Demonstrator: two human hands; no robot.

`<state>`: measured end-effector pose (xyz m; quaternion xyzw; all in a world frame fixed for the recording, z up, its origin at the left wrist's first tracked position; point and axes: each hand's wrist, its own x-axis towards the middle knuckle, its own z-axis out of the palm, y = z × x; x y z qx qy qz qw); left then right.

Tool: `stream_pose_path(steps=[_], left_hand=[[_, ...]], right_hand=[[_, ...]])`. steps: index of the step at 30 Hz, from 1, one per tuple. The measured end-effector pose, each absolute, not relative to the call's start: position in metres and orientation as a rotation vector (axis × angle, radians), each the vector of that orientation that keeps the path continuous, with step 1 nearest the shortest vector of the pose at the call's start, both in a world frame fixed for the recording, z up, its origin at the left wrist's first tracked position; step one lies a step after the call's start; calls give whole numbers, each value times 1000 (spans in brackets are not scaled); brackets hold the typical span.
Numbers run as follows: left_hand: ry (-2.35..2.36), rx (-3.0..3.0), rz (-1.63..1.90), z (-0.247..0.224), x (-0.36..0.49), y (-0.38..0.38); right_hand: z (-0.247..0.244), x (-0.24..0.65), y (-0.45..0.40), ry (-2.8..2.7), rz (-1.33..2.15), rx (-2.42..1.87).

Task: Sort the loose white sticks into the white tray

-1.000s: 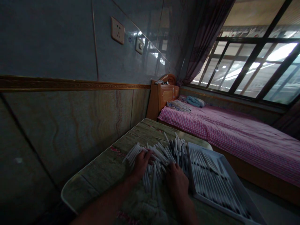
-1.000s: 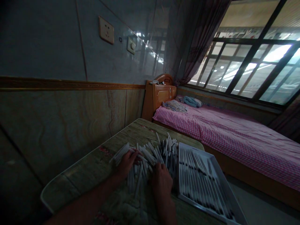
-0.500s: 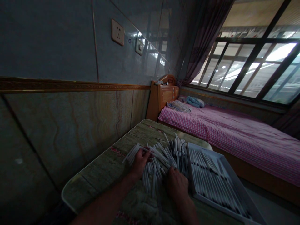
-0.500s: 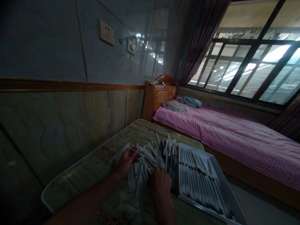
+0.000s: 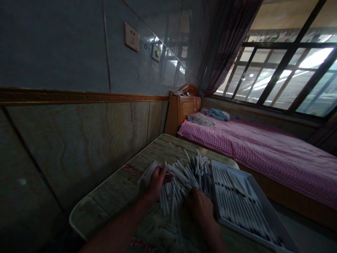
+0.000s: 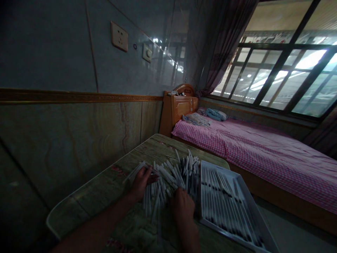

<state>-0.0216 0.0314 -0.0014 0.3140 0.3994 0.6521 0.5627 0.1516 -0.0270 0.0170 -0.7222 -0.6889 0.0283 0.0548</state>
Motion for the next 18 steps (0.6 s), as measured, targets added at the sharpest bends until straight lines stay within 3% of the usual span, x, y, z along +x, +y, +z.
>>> stream_pose_path(steps=[6,18], left_hand=[[930,664,1541,-1,-22,32],[905,597,1531,1,-22,31]], right_hand=[[26,147,-23,-2005,307,-2066],[31,139,-26,-1994,365,-1980]])
